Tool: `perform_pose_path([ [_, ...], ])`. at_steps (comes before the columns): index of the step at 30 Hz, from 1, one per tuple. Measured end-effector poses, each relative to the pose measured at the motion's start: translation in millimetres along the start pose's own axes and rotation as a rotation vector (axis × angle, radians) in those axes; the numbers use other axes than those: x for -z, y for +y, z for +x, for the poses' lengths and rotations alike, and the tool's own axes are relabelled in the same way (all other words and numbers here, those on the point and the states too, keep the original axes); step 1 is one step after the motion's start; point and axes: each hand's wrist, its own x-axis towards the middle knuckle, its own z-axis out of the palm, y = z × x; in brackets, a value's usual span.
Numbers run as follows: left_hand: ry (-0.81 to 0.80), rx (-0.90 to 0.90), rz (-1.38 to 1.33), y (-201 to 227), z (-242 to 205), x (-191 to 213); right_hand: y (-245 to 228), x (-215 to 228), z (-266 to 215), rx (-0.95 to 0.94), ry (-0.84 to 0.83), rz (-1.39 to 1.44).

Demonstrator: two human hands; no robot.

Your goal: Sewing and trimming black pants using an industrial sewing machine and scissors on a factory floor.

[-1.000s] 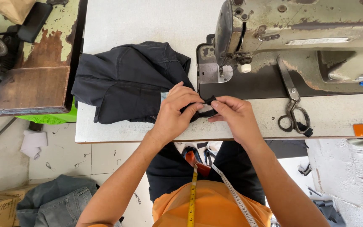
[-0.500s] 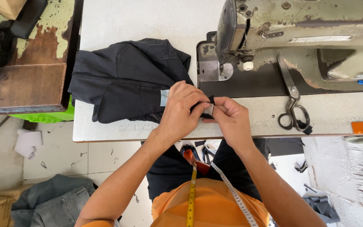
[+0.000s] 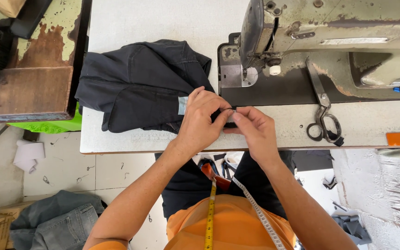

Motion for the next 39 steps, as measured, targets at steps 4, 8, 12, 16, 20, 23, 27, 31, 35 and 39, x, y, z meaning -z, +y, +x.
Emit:
perform_pose_path([
  [4, -0.11, 0.089, -0.084, 1.1, 6.7, 7.6, 3.1, -2.1, -2.7, 0.045, 0.006, -0.008],
  [8, -0.407, 0.127, -0.156, -3.2, 28.6, 28.4, 12.2, 2.2, -6.6, 0.068, 0.003, -0.002],
  [12, -0.595, 0.251, -0.242, -0.7, 43.1, 37.4, 4.9, 2.2, -5.4, 0.057, -0.025, -0.05],
  [16, -0.471, 0.319, -0.236, -3.6, 42.6, 29.1, 5.3, 6.6, -1.8, 0.013, -0.017, -0.054],
  [20, -0.411, 0.296, -0.237, -2.4, 41.9, 21.7, -5.7, -0.2, -3.3, -0.021, -0.009, -0.04],
  [23, -0.382, 0.245, -0.178, -10.5, 46.2, 4.8, -12.2, -1.1, -1.5, -0.088, 0.02, -0.073],
  [27, -0.398, 0.19, -0.025, -36.2, 59.8, -33.2, -20.5, 7.4, 19.9, -0.014, 0.067, -0.447],
  [31, -0.295, -0.084, 0.322, -51.3, 60.2, -51.3, 6.2, 34.7, 35.4, 0.255, 0.03, -1.23],
  [35, -0.301, -0.077, 0.267, -58.1, 53.8, -53.2, -23.3, 48.5, 69.1, 0.5, -0.072, -1.093],
  [39, -0.274, -0.071, 0.202, -63.4, 51.7, -56.1, -6.0, 76.0, 108.3, 0.546, -0.032, -1.267],
])
